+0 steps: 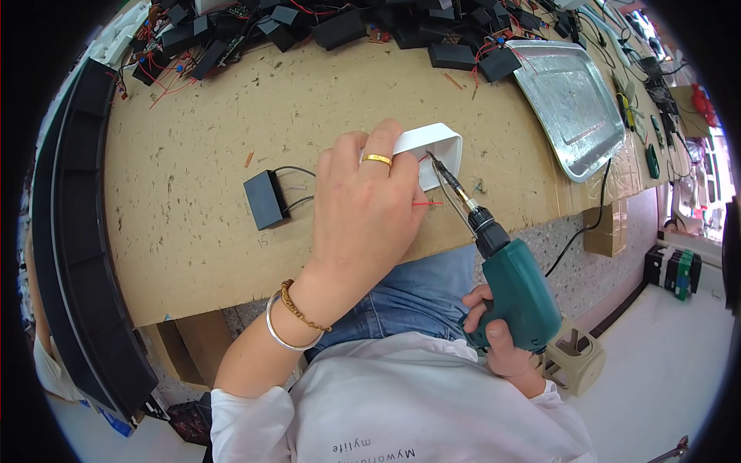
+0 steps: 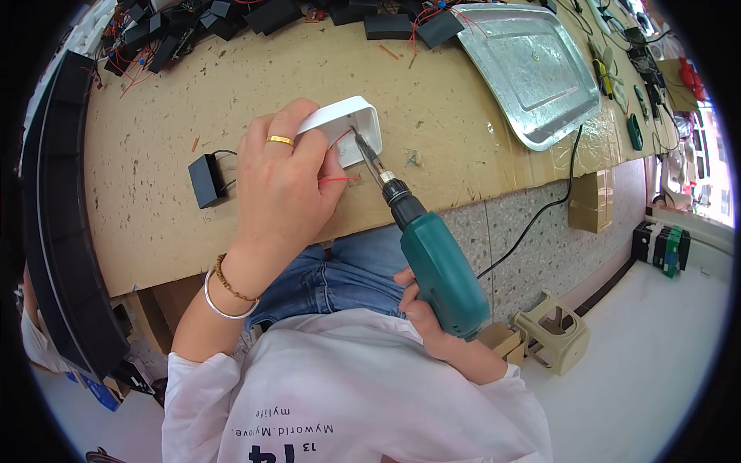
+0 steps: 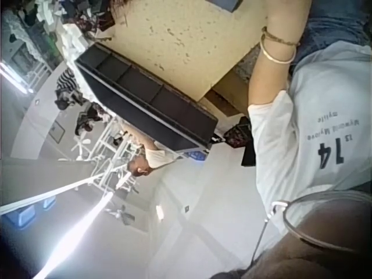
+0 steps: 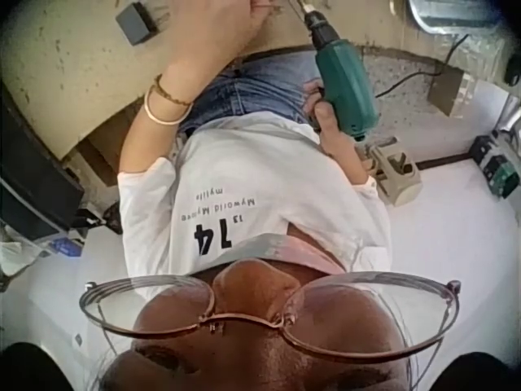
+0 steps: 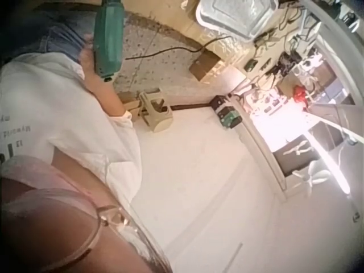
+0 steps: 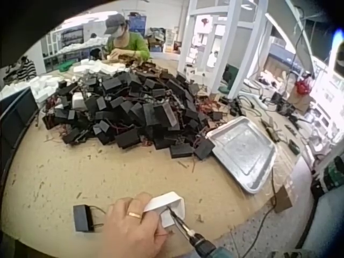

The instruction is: The recorder is assembling small electronic units by placing black components into white plastic shells and securing them with an electric screwdriver.

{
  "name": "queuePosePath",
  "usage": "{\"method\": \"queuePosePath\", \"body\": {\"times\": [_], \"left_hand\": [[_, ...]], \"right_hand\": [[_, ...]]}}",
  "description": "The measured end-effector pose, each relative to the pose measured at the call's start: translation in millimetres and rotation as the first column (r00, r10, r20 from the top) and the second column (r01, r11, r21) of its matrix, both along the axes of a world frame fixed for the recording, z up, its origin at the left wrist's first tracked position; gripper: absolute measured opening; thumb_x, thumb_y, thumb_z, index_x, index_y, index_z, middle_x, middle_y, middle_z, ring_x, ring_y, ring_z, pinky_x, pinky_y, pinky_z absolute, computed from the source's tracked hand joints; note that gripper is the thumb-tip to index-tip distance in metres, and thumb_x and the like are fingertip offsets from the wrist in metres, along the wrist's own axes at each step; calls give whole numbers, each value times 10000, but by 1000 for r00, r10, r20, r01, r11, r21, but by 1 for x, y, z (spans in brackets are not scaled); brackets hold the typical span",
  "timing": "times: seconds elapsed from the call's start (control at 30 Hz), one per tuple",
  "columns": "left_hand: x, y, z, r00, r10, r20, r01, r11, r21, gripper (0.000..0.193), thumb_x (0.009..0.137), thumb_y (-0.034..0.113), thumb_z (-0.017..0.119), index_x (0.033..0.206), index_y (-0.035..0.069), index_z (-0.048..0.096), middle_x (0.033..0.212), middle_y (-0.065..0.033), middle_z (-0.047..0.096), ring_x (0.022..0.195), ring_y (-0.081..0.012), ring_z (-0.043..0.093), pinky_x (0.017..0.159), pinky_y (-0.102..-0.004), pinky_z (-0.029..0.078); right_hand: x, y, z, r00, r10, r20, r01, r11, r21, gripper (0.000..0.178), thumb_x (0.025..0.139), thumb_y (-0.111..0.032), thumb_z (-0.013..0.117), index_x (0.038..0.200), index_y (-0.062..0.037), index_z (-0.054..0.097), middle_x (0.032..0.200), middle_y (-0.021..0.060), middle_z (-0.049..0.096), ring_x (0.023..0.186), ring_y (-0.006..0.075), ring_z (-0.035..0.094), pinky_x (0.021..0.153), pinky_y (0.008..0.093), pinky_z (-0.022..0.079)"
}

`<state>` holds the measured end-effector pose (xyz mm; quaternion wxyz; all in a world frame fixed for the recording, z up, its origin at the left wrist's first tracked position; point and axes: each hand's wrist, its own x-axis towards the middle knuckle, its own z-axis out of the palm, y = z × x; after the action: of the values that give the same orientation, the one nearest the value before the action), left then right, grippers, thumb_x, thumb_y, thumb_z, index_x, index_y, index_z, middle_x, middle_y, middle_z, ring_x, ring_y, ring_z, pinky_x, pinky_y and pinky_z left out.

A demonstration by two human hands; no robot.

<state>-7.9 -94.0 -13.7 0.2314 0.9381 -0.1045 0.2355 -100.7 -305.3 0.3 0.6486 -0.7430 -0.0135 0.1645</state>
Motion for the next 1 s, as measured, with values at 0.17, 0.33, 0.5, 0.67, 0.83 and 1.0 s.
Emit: {"method": "queuePosePath", "body": {"times": [0.17,0.33,0.5,0.67,0.83,1.0], "left_hand": [[0,0,0,1000,2,0,-2,1000,11,164,624,75,653,752,2,581,1071,-105,517,875,-279,496,719,-389,412],[0,0,0,1000,-1,6,1,1000,7,165,628,76,653,756,2,580,1072,-107,515,879,-280,496,719,-388,411],[0,0,-2,1000,2,3,-2,1000,6,167,628,79,656,753,1,579,1071,-108,516,882,-282,496,719,-388,411],[0,0,-1,1000,-5,-3,5,1000,3,165,628,80,657,746,-2,577,1075,-112,516,882,-286,497,720,-390,412],[0,1,-2,1000,2,1,-2,1000,9,159,631,80,655,741,-2,574,1077,-115,515,882,-288,496,723,-392,413],[1,0,-2,1000,-1,5,1,1000,9,154,639,82,651,742,-2,573,1081,-116,514,884,-289,498,722,-392,414]], "right_hand": [[-1,-5,0,996,79,34,-81,993,89,339,890,-239,547,1089,35,519,942,117,560,860,180,544,834,347,418],[-2,-3,1,998,50,24,-53,990,134,366,893,-261,545,1105,36,510,944,117,559,850,165,540,844,348,413],[-1,-5,-3,994,98,55,-103,990,95,430,893,-297,548,1148,42,477,981,120,549,790,141,544,796,324,430],[-2,-3,0,998,54,41,-59,990,127,440,893,-316,548,1145,38,481,986,116,545,741,124,538,765,308,436],[0,-3,0,997,66,36,-69,993,98,477,886,-355,560,1151,33,475,998,114,539,728,118,535,750,301,437],[-3,-1,0,999,-21,36,17,995,95,594,820,-490,612,1126,1,478,973,168,562,664,157,568,650,289,459]]}}
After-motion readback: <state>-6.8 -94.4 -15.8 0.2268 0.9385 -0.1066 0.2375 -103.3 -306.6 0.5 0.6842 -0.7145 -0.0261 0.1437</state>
